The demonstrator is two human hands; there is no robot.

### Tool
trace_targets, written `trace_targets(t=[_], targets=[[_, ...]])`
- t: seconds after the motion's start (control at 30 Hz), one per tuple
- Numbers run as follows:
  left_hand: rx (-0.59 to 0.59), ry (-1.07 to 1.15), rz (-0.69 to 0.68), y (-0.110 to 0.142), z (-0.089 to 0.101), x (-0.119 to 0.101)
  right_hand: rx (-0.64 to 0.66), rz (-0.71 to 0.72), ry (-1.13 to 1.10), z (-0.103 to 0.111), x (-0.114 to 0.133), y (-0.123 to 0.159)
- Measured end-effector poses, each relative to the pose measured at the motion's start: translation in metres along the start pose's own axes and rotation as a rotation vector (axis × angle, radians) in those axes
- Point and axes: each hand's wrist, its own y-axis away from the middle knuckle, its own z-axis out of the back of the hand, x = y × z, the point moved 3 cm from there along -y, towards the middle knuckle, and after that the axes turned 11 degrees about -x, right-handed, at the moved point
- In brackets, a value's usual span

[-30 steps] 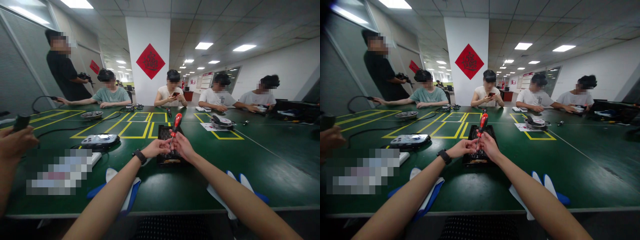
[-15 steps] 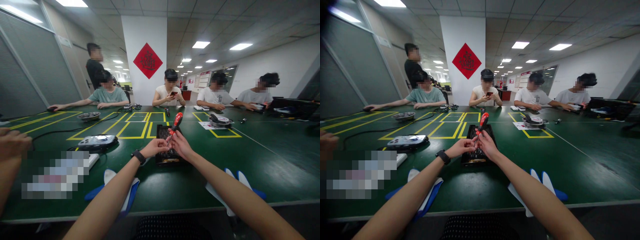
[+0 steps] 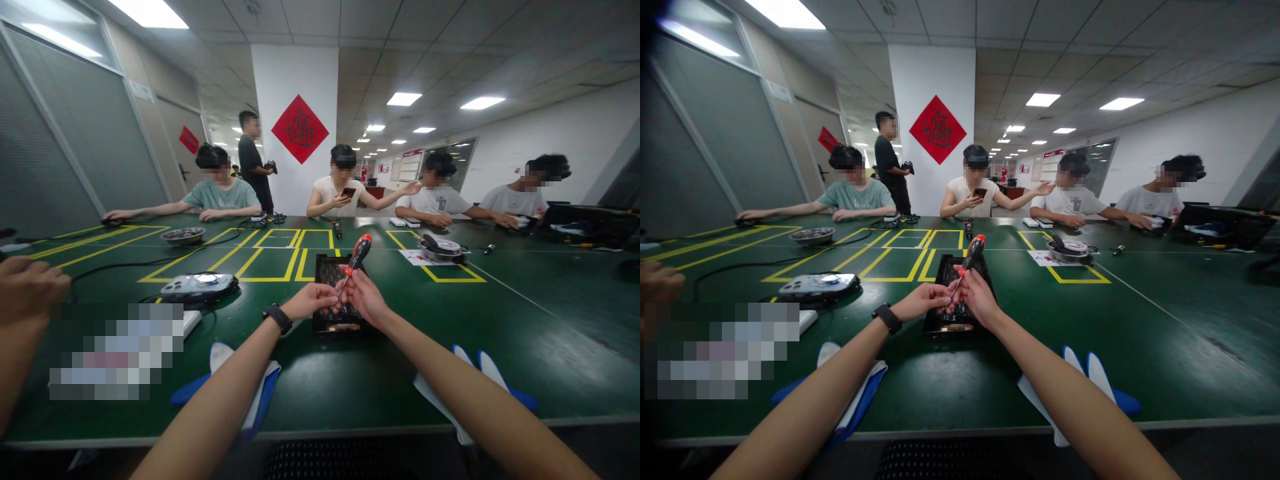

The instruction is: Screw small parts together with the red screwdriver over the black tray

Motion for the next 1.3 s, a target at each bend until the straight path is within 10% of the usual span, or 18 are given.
trace_targets(t=[1.3], targets=[[0.000, 0.001, -0.005, -0.0013, 0.0010, 0.0007, 0.012, 0.067, 0.086, 0.0000, -0.0030, -0.0019]])
